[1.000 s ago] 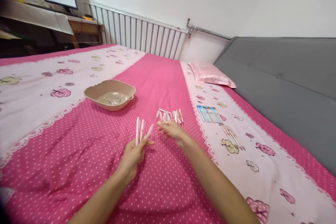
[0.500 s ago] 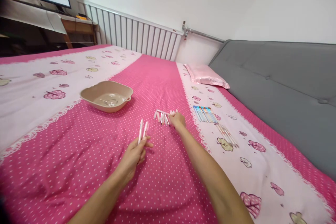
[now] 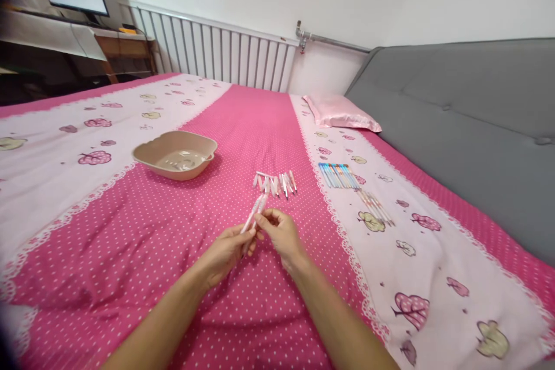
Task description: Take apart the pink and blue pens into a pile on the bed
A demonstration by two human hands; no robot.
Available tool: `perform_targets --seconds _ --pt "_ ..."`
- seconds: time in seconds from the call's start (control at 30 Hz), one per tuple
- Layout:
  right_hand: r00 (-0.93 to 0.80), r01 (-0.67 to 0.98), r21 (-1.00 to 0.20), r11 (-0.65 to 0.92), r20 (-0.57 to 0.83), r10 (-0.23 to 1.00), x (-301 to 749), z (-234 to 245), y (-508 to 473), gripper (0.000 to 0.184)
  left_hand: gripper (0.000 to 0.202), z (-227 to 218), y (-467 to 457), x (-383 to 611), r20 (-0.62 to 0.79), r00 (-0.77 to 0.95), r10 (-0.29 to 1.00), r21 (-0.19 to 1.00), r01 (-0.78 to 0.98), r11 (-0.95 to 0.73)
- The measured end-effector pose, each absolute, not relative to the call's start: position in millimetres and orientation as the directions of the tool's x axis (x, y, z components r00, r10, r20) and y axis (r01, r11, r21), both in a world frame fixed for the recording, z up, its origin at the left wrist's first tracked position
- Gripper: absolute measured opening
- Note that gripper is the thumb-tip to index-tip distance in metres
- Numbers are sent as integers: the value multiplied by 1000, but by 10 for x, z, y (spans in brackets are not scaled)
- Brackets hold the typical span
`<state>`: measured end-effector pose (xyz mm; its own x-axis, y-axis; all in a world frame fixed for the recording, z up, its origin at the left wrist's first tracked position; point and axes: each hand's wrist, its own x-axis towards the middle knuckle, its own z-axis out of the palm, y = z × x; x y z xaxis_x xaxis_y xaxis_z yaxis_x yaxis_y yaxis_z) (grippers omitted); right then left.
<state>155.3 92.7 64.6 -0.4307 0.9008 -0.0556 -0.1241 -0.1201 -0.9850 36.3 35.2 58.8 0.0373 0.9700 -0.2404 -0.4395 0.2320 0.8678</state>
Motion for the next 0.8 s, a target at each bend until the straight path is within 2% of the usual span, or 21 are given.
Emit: perform_targets --seconds 0.07,0.17,0.3,0.67,0.8 --pt "-337 -204 -964 -172 -95 937 1580 565 955 23 18 597 353 394 -258 39 965 859 -449 247" --pt "-233 -336 -909 -248 -175 957 1656 498 1033 24 22 615 371 411 -328 -46 943 862 -423 280" --pt "-182 -437 -854 -282 -223 958 1744 530 1055 24 28 591 398 418 -380 -109 919 873 -370 317" --pt "-205 -501 -809 -306 -232 951 1702 535 974 24 39 508 432 388 -202 -365 909 969 -211 130" --pt "-225 -487 -816 -311 -227 948 1688 527 951 28 31 485 458 395 -134 -432 892 985 -156 73"
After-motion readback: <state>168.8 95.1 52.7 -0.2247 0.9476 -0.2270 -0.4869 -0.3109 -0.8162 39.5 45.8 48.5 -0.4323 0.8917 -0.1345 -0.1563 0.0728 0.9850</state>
